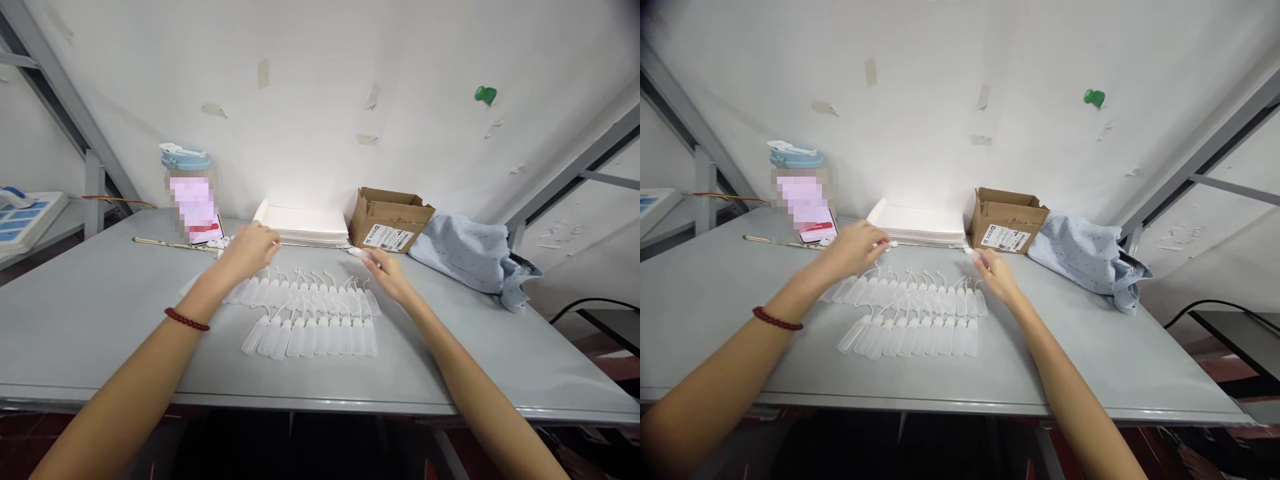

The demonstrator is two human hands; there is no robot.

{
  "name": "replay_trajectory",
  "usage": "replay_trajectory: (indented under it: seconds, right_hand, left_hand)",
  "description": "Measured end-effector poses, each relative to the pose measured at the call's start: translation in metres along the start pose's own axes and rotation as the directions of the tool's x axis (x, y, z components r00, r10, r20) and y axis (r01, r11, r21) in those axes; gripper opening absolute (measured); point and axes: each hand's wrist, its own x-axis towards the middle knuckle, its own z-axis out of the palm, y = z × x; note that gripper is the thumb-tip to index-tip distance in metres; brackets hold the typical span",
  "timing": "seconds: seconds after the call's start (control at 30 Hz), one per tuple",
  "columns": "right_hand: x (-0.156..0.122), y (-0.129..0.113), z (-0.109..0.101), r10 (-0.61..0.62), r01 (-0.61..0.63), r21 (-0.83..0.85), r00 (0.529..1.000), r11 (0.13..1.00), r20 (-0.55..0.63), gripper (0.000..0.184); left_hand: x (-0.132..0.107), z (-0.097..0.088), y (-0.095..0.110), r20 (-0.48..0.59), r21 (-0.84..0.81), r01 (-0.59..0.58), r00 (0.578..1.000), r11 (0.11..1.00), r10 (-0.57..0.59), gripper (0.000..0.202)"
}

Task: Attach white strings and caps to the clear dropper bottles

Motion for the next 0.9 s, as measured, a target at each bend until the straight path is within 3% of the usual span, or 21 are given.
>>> replay_trajectory:
  seconds: [0.07, 0.17, 0.23, 0.33, 0.47, 0.63, 0.73, 0.9]
  right_hand:
    - [0.004, 0.015, 0.000, 0.011, -0.011, -0.106, 1.000, 0.994, -0.005, 0.049]
    - [0.008, 0.024, 0.006, 0.002, -0.007, -0.252, 1.000, 0.968, -0.019, 0.047]
    - [0.008, 0.023, 0.010, -0.022, 0.006, -0.334, 0.999, 0.943, -0.044, 0.046]
    - [0.006, 0.018, 0.009, -0.058, 0.008, -0.392, 0.992, 0.920, -0.115, 0.043]
    - [0.001, 0.009, -0.007, -0.050, 0.014, -0.320, 0.993, 0.947, -0.105, 0.036]
    - [-0.008, -0.006, -0.035, 0.055, -0.035, -0.122, 0.985, 0.992, 0.164, 0.024]
    - [-0.013, -0.015, -0.047, 0.112, -0.096, -0.067, 0.945, 0.993, 0.308, 0.022]
    - [-0.020, -0.021, -0.059, 0.154, -0.167, -0.026, 0.824, 0.986, 0.545, 0.028]
  left_hand:
    - [-0.002, -0.009, -0.026, 0.092, 0.046, 0.211, 0.972, 0.976, -0.214, 0.023]
    - [-0.008, -0.015, -0.052, 0.271, 0.070, 0.435, 0.858, 0.897, -0.437, 0.018]
    - [-0.010, -0.014, -0.060, 0.352, 0.084, 0.485, 0.803, 0.870, -0.482, 0.017]
    - [-0.010, -0.009, -0.061, 0.405, 0.094, 0.489, 0.777, 0.867, -0.482, 0.018]
    - [-0.007, -0.002, -0.055, 0.410, 0.095, 0.470, 0.785, 0.878, -0.465, 0.021]
    - [-0.006, 0.007, -0.052, 0.423, 0.099, 0.404, 0.810, 0.910, -0.406, 0.019]
    - [-0.006, 0.011, -0.052, 0.391, 0.093, 0.373, 0.839, 0.923, -0.378, 0.018]
    - [-0.004, 0.011, -0.047, 0.287, -0.053, 0.354, 0.901, 0.934, -0.326, 0.017]
